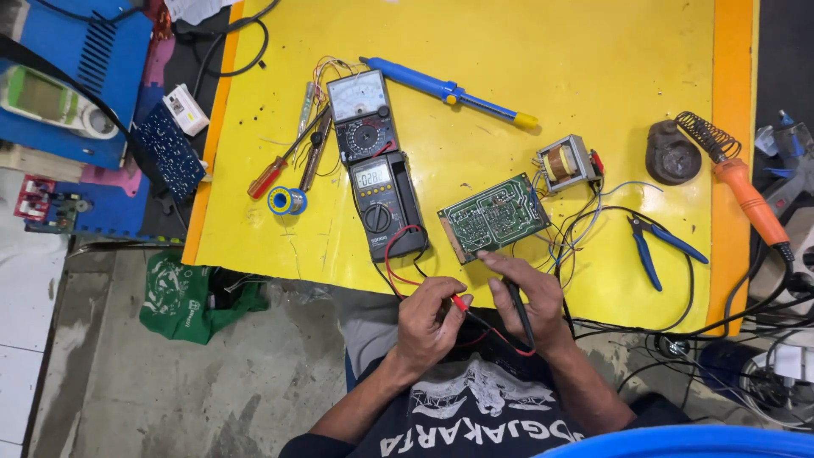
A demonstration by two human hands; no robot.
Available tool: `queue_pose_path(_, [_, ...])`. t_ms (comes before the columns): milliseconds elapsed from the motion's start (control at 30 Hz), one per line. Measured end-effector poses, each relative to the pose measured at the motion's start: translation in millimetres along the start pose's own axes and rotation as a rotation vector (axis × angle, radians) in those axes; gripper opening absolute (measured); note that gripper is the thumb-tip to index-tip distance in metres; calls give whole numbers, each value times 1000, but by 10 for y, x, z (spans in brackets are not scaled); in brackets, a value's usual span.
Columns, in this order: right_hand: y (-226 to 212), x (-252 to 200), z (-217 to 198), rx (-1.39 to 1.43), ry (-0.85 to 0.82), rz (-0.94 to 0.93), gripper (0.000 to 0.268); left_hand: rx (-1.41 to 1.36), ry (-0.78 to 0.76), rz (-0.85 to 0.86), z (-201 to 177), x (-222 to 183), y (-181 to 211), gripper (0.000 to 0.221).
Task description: Testing and repairing a circuit board using a multimeter and soldering iron on a workbench.
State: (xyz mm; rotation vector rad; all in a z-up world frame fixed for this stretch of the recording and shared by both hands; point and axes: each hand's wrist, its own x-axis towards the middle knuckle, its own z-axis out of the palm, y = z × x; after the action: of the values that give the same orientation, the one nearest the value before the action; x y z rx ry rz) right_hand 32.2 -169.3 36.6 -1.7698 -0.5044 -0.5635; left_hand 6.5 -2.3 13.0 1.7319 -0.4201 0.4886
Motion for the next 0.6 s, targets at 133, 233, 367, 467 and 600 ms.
queue_pose_path(133, [-114,-84,7,159,-71,56,22,36,-56,23,-19,45,57,12])
queue_pose_path(233, [-62,-228,19,250,-72,-9,30,121,-154,15,-29,46,63,11])
queue_pose_path(367, [49,-405,-10,213,7,43,19,190,-315,41,-46,180,291,15])
queue_pose_path(467, [91,-449,-48,228,101,65,16,174,-295,51,-78,341,532,23])
queue_pose_path(600, [157,-519,-42,249,338,73,15,-381,-179,-19,-55,364,702,38])
